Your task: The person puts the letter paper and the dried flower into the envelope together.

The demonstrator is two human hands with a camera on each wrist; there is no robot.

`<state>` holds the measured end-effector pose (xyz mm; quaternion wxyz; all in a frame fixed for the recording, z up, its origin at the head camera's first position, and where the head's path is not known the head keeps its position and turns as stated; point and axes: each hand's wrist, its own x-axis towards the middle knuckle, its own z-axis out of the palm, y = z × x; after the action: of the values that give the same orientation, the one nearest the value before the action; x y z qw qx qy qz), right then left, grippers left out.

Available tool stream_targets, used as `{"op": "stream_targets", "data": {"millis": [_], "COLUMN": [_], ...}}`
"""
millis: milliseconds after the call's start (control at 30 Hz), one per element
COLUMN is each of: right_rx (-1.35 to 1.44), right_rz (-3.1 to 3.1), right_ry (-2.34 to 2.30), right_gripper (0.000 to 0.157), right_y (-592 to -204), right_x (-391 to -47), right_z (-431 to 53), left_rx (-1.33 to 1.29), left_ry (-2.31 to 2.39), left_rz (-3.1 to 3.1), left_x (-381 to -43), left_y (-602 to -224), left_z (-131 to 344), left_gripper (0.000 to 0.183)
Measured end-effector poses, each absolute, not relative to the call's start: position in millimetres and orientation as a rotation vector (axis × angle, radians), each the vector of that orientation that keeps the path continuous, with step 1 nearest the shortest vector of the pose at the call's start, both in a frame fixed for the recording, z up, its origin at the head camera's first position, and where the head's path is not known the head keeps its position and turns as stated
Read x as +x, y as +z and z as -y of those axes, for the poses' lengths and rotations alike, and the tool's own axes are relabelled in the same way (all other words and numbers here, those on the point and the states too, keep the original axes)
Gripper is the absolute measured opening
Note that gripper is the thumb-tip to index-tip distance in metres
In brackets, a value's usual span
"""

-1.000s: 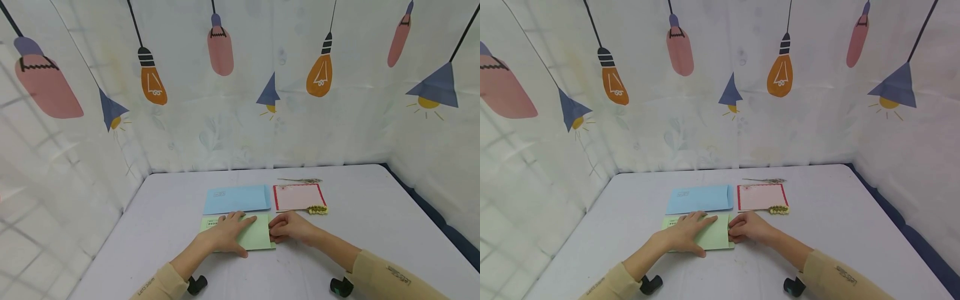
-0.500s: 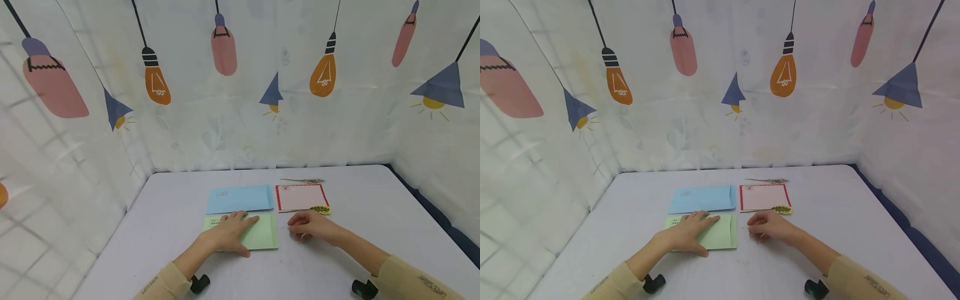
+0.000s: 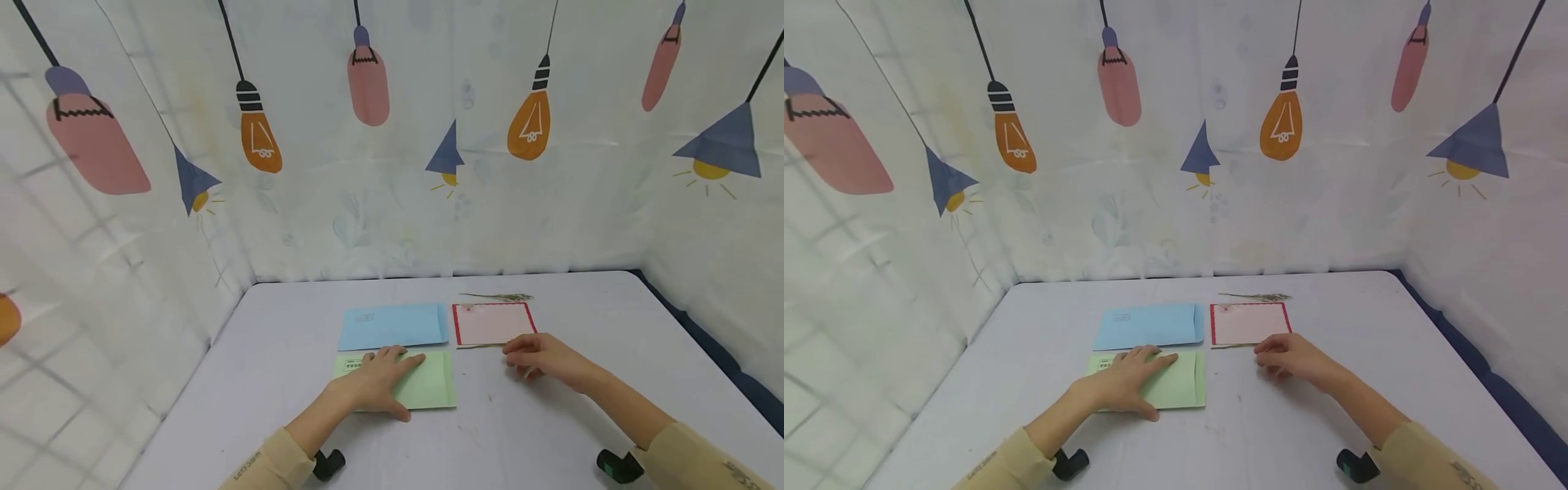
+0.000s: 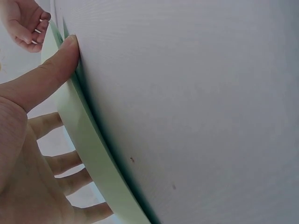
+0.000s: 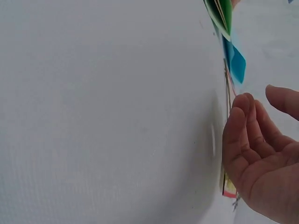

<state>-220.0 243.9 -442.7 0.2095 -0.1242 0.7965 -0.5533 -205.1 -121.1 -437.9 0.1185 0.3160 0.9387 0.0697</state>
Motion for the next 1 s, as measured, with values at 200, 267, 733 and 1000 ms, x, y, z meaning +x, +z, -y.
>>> {"op": "stream_targets", "data": {"millis": [200,267,733,1000], "right_rx": [-0.285,-0.263,-0.079,-0.001], "right_rz": [-2.293,-2.317,-2.416,-2.462], "right_ry": [-1.527,-1.530,-1.575,-1.498], "right_gripper": [0.040,0.040,0.043,0.039], "right_y": [-438,-437,-436,-443], "right_x": [-225,-226,-233,-238], "right_z": [-256,-259,-275,-277], "left_rx": [0.913,0.912,0.919,0.911], "left_ry": [0.218,0.219,0.206,0.210], "left_rz": [-2.729,-2.725,-2.731,-2.724], "left_x": [-205,-205,-205,-204], "left_y": [-436,-435,-433,-433], "left_z": [121,120,119,119], "left_gripper": [0.100,0.100,0.100,0.099]}}
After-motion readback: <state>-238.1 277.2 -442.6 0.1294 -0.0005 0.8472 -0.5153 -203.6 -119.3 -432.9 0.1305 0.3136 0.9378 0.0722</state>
